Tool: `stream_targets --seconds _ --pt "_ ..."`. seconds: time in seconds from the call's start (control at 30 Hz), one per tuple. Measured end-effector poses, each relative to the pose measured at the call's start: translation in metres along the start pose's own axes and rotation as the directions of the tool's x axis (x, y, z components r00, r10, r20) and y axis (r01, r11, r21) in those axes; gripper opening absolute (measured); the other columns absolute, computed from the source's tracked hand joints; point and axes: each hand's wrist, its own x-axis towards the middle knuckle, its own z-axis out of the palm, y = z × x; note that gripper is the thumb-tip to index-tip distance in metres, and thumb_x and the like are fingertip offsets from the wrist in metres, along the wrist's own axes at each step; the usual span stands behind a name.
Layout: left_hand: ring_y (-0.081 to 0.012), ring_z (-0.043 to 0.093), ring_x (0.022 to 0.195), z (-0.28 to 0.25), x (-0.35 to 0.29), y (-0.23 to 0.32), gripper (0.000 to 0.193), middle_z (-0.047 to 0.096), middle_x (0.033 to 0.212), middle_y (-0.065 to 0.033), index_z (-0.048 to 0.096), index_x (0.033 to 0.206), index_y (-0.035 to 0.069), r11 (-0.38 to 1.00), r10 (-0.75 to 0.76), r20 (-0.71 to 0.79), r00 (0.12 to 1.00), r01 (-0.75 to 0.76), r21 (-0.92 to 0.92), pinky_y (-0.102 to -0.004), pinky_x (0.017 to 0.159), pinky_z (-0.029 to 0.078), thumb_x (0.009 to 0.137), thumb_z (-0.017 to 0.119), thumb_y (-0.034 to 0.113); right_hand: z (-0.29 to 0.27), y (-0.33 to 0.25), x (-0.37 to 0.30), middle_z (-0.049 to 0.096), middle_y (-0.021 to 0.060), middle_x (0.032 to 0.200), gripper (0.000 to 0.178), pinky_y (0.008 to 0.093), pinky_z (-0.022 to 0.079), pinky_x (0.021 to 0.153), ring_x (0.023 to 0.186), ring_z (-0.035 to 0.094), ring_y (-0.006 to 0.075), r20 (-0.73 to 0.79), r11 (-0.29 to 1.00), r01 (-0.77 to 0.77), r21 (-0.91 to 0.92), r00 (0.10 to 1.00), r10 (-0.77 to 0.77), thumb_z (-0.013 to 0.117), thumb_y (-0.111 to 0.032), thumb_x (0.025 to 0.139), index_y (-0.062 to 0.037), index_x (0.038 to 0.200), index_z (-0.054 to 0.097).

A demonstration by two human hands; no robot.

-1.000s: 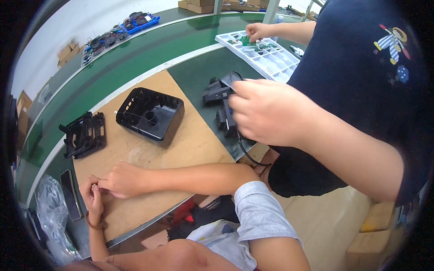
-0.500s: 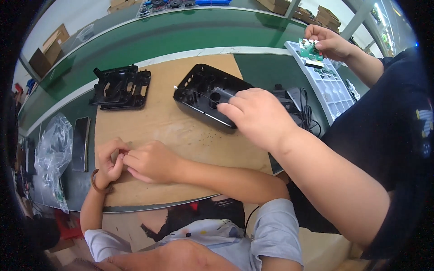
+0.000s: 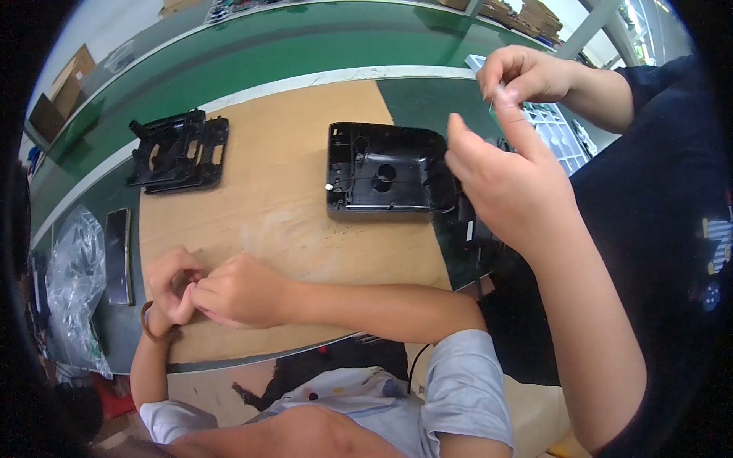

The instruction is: The person assembles small electronic components and wires into a plastic housing by hand.

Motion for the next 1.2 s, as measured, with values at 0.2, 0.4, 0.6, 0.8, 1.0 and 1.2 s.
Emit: stream_targets --seconds 0.2,0.4,0.6,0.8,1.0,1.2 --pt "-0.0200 0.047 0.049 0.0020 0.0002 0.0006 0.013 0.049 0.057 -0.0069 0.055 0.069 0.002 1.000 0.000 -0.024 1.000 0.001 0.025 -0.0286 0.047 0.036 0.056 0.057 0.004 0.0013 0.0027 -0.0026 0.053 0.0054 0.066 0.018 0.0338 0.047 0.051 0.058 0.057 0.0223 0.054 1.000 -0.015 0.015 0.998 0.014 0.067 -0.012 0.069 -0.0055 0.075 0.051" --pt "-0.0203 0.046 0.049 0.0036 0.0006 0.0023 0.012 0.047 0.057 -0.0070 0.054 0.069 0.002 0.999 -0.018 -0.020 1.000 0.019 0.038 -0.0286 0.047 0.035 0.058 0.056 0.005 0.0075 0.0032 -0.0056 0.053 0.0062 0.068 0.020 0.0343 0.047 0.051 0.062 0.058 0.0217 0.040 0.998 0.067 -0.015 0.997 -0.066 0.068 -0.012 0.064 -0.0046 0.074 0.051" --pt "-0.0206 0.046 0.049 0.0061 -0.0002 0.0008 0.012 0.047 0.057 -0.0073 0.053 0.070 0.001 0.999 -0.034 -0.044 0.998 0.035 0.020 -0.0293 0.047 0.035 0.059 0.055 0.005 0.0051 0.0034 -0.0065 0.053 0.0064 0.067 0.022 0.0357 0.046 0.050 0.061 0.058 0.0231 0.063 0.996 0.086 -0.008 0.994 -0.086 0.068 -0.013 0.062 -0.0053 0.072 0.050" --pt "-0.0208 0.046 0.049 0.0050 -0.0011 0.0017 0.010 0.048 0.057 -0.0078 0.053 0.069 0.001 0.999 -0.021 -0.047 0.999 0.023 0.046 -0.0298 0.047 0.035 0.059 0.055 0.004 0.0050 0.0021 -0.0064 0.052 0.0068 0.063 0.022 0.0365 0.044 0.048 0.059 0.057 0.0240 0.069 0.997 0.077 -0.013 0.995 -0.076 0.067 -0.012 0.063 -0.0056 0.069 0.048" --pt "-0.0209 0.047 0.050 0.0034 -0.0012 0.0020 0.009 0.048 0.058 -0.0089 0.054 0.070 0.000 0.998 -0.032 -0.054 0.998 0.035 0.059 -0.0286 0.047 0.036 0.061 0.054 0.000 0.0047 0.0020 -0.0051 0.051 0.0065 0.062 0.021 0.0366 0.043 0.047 0.060 0.057 0.0240 0.084 0.996 0.086 -0.012 0.993 -0.085 0.066 -0.012 0.064 -0.0060 0.067 0.047" --pt "-0.0209 0.047 0.050 0.0031 -0.0005 0.0030 0.009 0.048 0.059 -0.0095 0.054 0.071 0.000 0.998 -0.032 -0.052 0.998 0.035 0.059 -0.0282 0.048 0.036 0.062 0.054 -0.001 0.0044 0.0022 -0.0054 0.052 0.0065 0.062 0.021 0.0368 0.043 0.048 0.060 0.058 0.0243 0.104 0.996 0.092 0.002 0.990 -0.091 0.067 -0.012 0.064 -0.0061 0.068 0.047"
